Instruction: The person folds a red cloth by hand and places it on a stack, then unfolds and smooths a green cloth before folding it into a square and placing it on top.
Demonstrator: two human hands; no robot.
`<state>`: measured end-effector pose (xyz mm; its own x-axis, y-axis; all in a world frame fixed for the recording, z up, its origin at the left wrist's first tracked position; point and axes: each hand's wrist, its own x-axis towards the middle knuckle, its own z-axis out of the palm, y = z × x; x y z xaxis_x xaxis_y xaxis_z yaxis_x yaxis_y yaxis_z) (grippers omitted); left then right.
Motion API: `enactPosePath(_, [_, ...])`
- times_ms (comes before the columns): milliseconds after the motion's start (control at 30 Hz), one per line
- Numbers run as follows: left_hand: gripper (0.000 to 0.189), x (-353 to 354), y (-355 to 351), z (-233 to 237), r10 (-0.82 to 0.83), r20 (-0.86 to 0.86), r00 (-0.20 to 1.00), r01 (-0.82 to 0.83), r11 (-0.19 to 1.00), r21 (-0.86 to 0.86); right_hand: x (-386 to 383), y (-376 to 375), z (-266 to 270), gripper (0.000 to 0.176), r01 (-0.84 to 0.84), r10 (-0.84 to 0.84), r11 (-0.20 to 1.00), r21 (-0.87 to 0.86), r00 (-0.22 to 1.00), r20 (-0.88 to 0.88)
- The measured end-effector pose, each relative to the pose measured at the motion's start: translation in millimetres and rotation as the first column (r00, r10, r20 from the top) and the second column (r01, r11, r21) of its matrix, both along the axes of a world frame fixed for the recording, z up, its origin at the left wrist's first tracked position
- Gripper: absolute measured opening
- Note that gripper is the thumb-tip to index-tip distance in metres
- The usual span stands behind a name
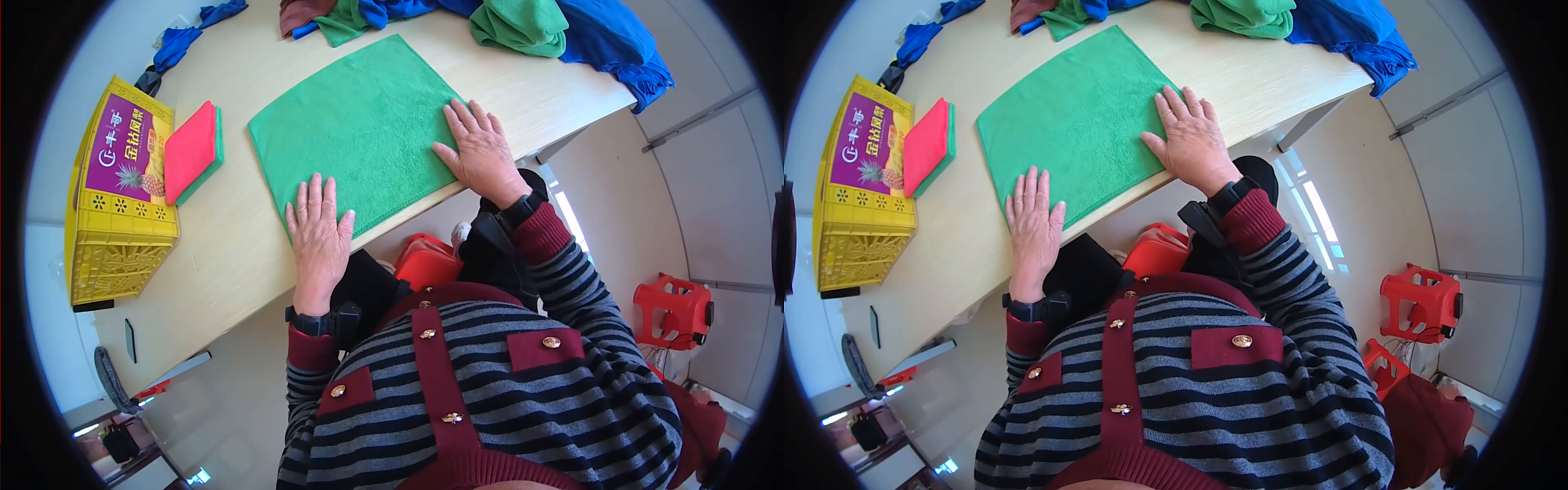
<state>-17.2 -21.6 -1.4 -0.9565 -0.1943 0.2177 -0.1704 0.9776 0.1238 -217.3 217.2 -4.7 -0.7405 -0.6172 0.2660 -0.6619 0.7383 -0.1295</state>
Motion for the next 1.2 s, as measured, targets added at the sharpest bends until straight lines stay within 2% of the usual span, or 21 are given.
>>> enactPosePath(200, [0.06,5.5,-4.7,2.4,-0.019,-0.007,1.0,0.019,0.999,0.051,-7.1,12.0,6.8,0.071,0.017,-0.017,1.0,-0.001,1.0,0.0])
enactPosePath(233, [0.06,6.9,-8.4,4.3,-0.013,-0.017,1.0,0.014,0.999,0.046,-10.7,14.9,10.5,0.07,0.054,-0.054,0.997,0.046,0.999,0.005])
enactPosePath(300, [0.06,10.5,-18.5,9.9,-0.036,-0.008,0.999,0.037,0.98,0.198,-15.4,17.6,17.3,0.068,0.129,-0.132,0.981,0.143,0.991,0.014])
enactPosePath(333, [0.061,11.3,-21.4,12.1,-0.053,-0.002,0.999,0.051,0.96,0.274,-16.3,13.4,18.1,0.068,0.128,-0.131,0.981,0.142,0.991,0.012])
enactPosePath(367, [0.061,8.0,-23.5,14.3,-0.055,-0.002,0.998,0.053,0.96,0.274,-15.7,3.5,19.8,0.067,0.069,-0.068,0.993,0.1,0.998,-0.013])
enactPosePath(433, [0.062,-7.2,-29.0,19.7,-0.017,-0.048,0.999,0.025,0.986,0.167,-12.1,-19.0,21.2,0.065,-0.055,0.056,0.998,0.02,0.996,-0.07])
enactPosePath(500, [0.062,-9.8,-29.4,19.7,-0.004,-0.074,0.997,0.012,0.994,0.106,-5.0,-41.0,21.4,0.065,-0.098,0.098,0.995,0.025,0.995,-0.021])
enactPosePath(567, [0.063,-11.6,-32.1,8.4,0.032,0.007,0.999,-0.032,0.998,0.063,-3.7,-57.2,19.8,0.064,-0.193,0.191,0.981,0.032,0.979,0.072])
enactPosePath(633, [0.063,-10.3,-36.6,2.1,0.054,0.046,0.997,-0.056,0.998,0.036,-2.2,-56.4,15.6,0.065,-0.188,0.186,0.982,0.026,0.981,0.058])
enactPosePath(900, [0.066,28.4,-24.4,4.1,0.043,0.03,0.999,-0.044,0.998,0.049,9.5,-10.6,12.9,0.067,-0.249,0.247,0.968,0.044,0.968,0.044])
enactPosePath(1133, [0.067,62.8,6.2,29.0,-0.106,0.003,0.994,0.106,0.993,0.041,29.2,50.7,38.2,0.068,-0.401,0.396,0.915,0.036,0.912,0.105])
enactPosePath(1200, [0.065,67.0,4.4,14.5,-0.112,-0.043,0.993,0.113,0.994,0.003,30.3,64.8,42.2,0.068,-0.388,0.385,0.922,0.025,0.92,0.075])
